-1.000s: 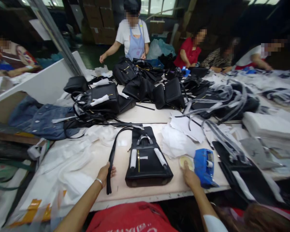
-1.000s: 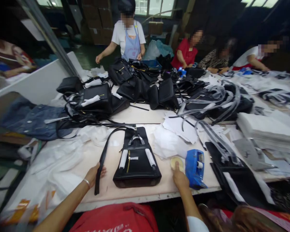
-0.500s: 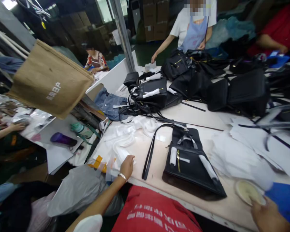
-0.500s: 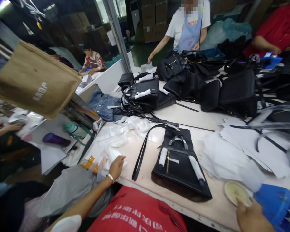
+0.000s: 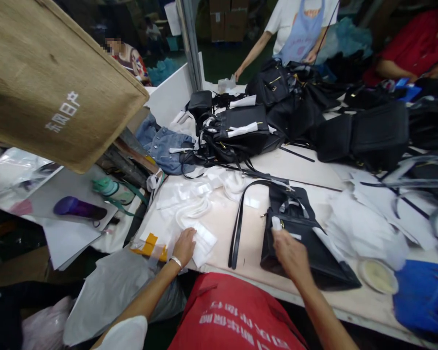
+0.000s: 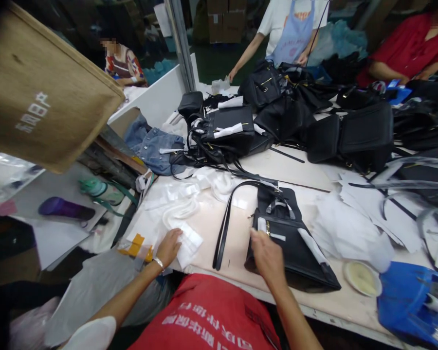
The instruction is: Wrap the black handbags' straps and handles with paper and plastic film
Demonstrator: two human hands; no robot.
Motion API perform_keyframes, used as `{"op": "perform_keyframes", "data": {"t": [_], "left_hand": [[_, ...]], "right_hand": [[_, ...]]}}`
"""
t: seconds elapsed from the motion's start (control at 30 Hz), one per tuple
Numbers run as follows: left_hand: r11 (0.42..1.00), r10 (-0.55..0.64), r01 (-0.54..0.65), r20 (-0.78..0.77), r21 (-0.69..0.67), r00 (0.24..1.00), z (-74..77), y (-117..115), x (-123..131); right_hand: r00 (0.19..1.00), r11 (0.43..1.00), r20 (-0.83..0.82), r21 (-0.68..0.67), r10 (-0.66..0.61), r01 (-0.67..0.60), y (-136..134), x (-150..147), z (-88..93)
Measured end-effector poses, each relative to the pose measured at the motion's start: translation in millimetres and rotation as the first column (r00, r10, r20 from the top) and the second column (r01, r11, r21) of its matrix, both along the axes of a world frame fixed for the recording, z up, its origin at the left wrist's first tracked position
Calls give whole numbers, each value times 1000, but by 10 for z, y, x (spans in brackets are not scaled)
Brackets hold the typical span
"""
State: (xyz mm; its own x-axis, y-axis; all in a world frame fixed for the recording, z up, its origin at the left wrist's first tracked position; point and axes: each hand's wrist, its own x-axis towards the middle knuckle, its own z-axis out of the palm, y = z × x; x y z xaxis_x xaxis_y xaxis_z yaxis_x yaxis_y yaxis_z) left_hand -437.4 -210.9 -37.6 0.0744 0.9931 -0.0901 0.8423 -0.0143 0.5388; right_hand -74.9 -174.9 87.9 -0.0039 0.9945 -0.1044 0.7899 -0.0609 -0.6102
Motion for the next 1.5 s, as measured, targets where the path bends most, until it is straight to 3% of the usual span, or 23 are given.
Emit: {"op": "perform_keyframes", "data": {"t": [0.07,0.17,0.27,0.37,0.67,0.83,0.93,1.0,1.07,1.17,1.23,1.37,1.43,1.5], "left_hand": [[1000,-18,18,15,3,1000,-24,37,-54],[1000,-31,31,33,6,999,-36,73,-113],[999,-38,38,48,9,998,-25,76,-154],[999,-44,42,77,27,996,-15,68,-185],[997,-61,64,97,-31,993,18,151,-240],[997,-81,80,86,9,993,346,309,-54],[982,-187,182,110,57,976,557,498,157],[961,-277,275,145,33,950,610,657,289],[935,-317,344,230,-84,920,583,820,380],[889,-258,359,337,-285,906,459,1014,419],[884,-202,327,359,-333,911,367,1080,396],[892,-82,256,423,-373,902,209,1051,310],[890,-12,217,456,-400,890,149,992,268],[888,54,180,484,-423,873,117,941,221]], "right_hand": [[977,965,-60,-158,202,-209,57,-584,-270],[953,918,-5,-267,302,-292,82,-1232,-708],[939,906,55,-290,338,-310,72,-1603,-994],[945,909,92,-316,313,-271,79,-1765,-1109],[974,897,-28,-382,227,-220,193,-1724,-1270],[971,892,-90,-383,222,-239,227,-1583,-1265],[963,895,-129,-358,236,-267,273,-1489,-1211],[954,896,-161,-331,254,-295,313,-1435,-1166],[944,897,-192,-307,268,-317,348,-1390,-1129],[938,907,-241,-283,248,-312,372,-1338,-1125],[921,912,-351,-299,169,-281,358,-1314,-1163],[811,896,-585,-360,-1,-259,280,-1307,-1275],[823,890,-567,-366,19,-272,236,-1331,-1301],[888,879,-452,-383,91,-285,191,-1376,-1290]]}}
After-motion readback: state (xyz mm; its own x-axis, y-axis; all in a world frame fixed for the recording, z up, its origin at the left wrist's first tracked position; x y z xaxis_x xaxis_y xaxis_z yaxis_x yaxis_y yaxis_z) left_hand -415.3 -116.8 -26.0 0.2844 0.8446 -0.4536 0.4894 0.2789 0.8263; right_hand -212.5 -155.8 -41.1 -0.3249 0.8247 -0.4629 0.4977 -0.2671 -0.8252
